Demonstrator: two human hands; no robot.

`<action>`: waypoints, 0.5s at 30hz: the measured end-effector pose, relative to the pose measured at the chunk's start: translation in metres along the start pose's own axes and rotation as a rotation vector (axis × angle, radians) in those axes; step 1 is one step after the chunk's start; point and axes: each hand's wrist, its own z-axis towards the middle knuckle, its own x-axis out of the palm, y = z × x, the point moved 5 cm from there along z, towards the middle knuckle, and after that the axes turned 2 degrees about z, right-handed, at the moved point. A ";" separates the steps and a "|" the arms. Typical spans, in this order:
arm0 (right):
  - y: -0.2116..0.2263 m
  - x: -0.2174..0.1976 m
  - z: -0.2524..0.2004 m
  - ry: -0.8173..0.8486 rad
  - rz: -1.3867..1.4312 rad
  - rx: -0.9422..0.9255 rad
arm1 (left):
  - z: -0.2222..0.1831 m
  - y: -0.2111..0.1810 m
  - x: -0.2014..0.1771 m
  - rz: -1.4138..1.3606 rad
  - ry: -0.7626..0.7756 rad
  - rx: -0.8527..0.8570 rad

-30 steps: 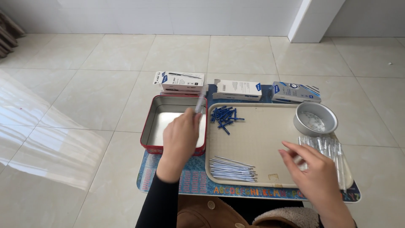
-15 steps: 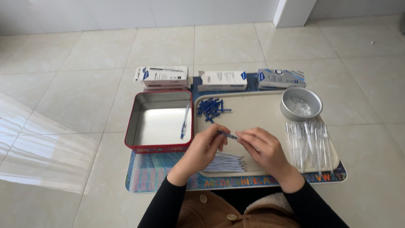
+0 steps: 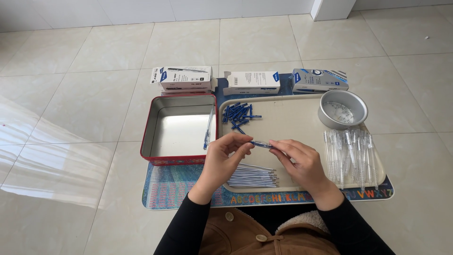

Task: The person assembles ballpoint pens by hand, inserting a blue ink refill into a clear plastic barrel, then adding a blue cap and a clear clip before placing the finished pen into a plastic bag.

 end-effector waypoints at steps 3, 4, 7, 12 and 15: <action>0.002 0.000 0.000 -0.010 0.019 -0.024 | -0.001 0.000 0.000 0.011 -0.004 0.013; 0.002 0.001 0.000 -0.005 0.028 -0.024 | -0.002 0.000 0.000 0.014 -0.012 0.020; 0.001 0.002 0.001 0.001 0.043 -0.022 | -0.001 -0.001 0.001 0.016 -0.021 0.023; 0.003 0.003 0.001 0.011 0.042 -0.043 | 0.000 -0.001 0.004 0.029 -0.005 -0.020; 0.003 0.003 0.001 0.015 0.033 -0.042 | -0.001 0.001 0.004 0.043 -0.017 -0.034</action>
